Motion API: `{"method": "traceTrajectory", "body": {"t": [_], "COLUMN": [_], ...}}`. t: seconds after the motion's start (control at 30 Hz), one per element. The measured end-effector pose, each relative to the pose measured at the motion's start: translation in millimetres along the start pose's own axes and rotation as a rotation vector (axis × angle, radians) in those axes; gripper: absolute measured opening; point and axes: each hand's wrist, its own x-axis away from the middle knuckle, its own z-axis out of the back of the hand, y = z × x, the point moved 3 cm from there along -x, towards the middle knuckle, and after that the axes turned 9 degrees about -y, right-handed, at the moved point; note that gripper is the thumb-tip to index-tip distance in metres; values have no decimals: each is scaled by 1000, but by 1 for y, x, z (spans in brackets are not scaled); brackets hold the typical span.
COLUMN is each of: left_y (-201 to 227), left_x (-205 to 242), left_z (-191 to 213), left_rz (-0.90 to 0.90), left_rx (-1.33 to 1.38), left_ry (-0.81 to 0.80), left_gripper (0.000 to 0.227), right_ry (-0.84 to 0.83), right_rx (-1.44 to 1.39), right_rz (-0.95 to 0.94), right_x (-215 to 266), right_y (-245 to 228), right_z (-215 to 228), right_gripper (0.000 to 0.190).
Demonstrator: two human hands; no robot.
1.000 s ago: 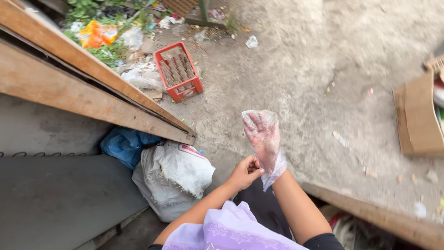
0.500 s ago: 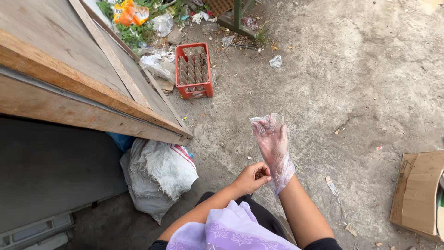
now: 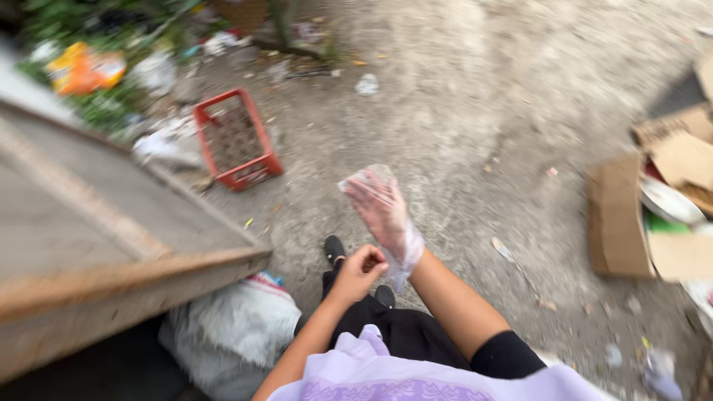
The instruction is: The person sits on the floor and uses a knife to cut white rectangular food blocks from plastic bags into smaller pieces, placing them into a red basket and onto a blue tray.
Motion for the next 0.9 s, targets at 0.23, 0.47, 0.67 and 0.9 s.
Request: {"method": "traceTrajectory", "body": {"t": [0.23,0.47,0.67,0.9], "left_y": [25,67,86,109], "left_x": [-85,-135,-173,-225], "left_z": [78,170,212,269], "left_rz": [83,101,67,-7], "left_rx": [-23,-123,-151,-152], "left_ry": [-272,-307,-302,-23], "left_gripper": [14,15,17,14], "right_ry": [120,84,100,57], "right_rx": [16,2,3,37], "right_rz": [237,318,243,178], "right_x": [-67,-139,-172,-231], "right_y": [-37,-25,-30,-74], "right_z": [26,13,10,14], "right_gripper": [74,73,71,72]}}
